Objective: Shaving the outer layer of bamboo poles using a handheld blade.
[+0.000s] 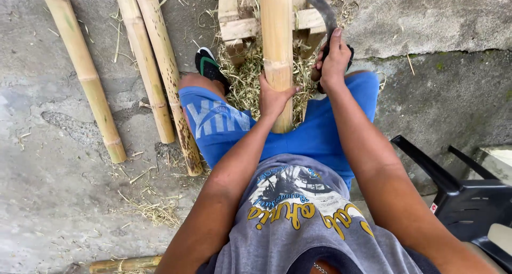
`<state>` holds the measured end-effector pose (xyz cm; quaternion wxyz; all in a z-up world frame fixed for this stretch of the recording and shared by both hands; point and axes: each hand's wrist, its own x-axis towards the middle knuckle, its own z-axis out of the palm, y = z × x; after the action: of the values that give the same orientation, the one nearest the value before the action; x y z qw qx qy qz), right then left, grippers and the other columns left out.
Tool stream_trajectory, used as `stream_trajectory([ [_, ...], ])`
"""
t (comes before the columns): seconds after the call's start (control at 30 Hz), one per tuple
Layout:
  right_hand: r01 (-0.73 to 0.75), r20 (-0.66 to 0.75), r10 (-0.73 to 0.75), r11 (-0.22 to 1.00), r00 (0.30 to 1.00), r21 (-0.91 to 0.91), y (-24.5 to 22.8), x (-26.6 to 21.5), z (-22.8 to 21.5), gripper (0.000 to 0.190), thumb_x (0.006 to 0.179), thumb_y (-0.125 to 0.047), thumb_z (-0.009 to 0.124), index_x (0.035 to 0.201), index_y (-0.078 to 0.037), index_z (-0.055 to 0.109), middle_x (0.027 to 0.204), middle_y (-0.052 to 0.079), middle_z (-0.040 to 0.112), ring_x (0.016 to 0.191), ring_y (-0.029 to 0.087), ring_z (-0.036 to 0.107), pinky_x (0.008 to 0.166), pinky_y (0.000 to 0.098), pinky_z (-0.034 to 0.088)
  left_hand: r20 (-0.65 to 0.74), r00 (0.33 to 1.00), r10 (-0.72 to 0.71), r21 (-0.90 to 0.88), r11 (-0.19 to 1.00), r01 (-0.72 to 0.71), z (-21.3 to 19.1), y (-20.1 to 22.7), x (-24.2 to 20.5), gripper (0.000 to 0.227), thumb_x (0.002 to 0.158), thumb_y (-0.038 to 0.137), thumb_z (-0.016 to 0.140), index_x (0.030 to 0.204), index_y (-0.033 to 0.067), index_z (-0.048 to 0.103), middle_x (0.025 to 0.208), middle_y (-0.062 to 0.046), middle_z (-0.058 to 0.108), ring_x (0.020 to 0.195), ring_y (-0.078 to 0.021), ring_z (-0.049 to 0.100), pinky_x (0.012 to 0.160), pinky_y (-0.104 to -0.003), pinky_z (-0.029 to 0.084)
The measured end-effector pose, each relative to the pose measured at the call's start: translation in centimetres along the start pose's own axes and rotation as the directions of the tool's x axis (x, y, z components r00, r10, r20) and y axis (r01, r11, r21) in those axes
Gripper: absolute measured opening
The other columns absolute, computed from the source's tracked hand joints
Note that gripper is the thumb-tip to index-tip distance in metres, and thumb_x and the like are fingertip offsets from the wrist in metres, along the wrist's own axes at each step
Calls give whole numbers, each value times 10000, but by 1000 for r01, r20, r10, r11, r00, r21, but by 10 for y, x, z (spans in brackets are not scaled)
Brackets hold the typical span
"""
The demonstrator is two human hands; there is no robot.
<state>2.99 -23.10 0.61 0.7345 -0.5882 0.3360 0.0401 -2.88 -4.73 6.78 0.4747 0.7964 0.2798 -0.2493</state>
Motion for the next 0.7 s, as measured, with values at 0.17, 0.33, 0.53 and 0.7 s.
stream_trajectory([
  [0.17, 30, -8, -30, 999, 1000, 20, -38, 28, 29, 588, 1019, -621, 527, 814, -70, 548, 587, 12, 533, 396, 106, 464, 385, 299, 460, 244, 970, -6, -185, 981, 53, -4, -41, 44, 1048, 583, 203, 948, 1423, 36, 344, 1244, -170, 646, 1084, -287, 696, 945, -411, 594],
  [0.33, 130, 211, -113, 989, 971, -69, -66, 34, 44, 556, 1044, -585, 542, 817, -78, 562, 609, -2, 537, 425, 82, 481, 410, 275, 457, 540, 833, 124, -422, 896, 140, -4, -55, 61, 900, 610, 173, 908, 1404, -6, 526, 1205, -158, 716, 1098, -282, 711, 988, -403, 575],
  [0.53, 334, 285, -242, 878, 927, -341, -11, 25, 26, 447, 1106, -401, 613, 833, -47, 602, 636, 0, 550, 534, 78, 500, 476, 282, 403, 230, 955, 187, 60, 977, -205, -18, -20, 35, 1110, 624, 338, 1007, 1420, -11, 316, 1338, -233, 502, 1194, -329, 575, 1024, -440, 491],
  [0.7, 441, 280, -343, 640, 897, -629, 3, -7, 21, 471, 1084, -366, 674, 798, 4, 619, 574, 121, 544, 518, 235, 504, 511, 417, 403, -137, 720, 680, 423, 698, -578, -60, 38, 13, 646, 858, 313, 798, 1391, 84, 515, 1295, -172, 534, 1240, -345, 540, 1075, -471, 416],
])
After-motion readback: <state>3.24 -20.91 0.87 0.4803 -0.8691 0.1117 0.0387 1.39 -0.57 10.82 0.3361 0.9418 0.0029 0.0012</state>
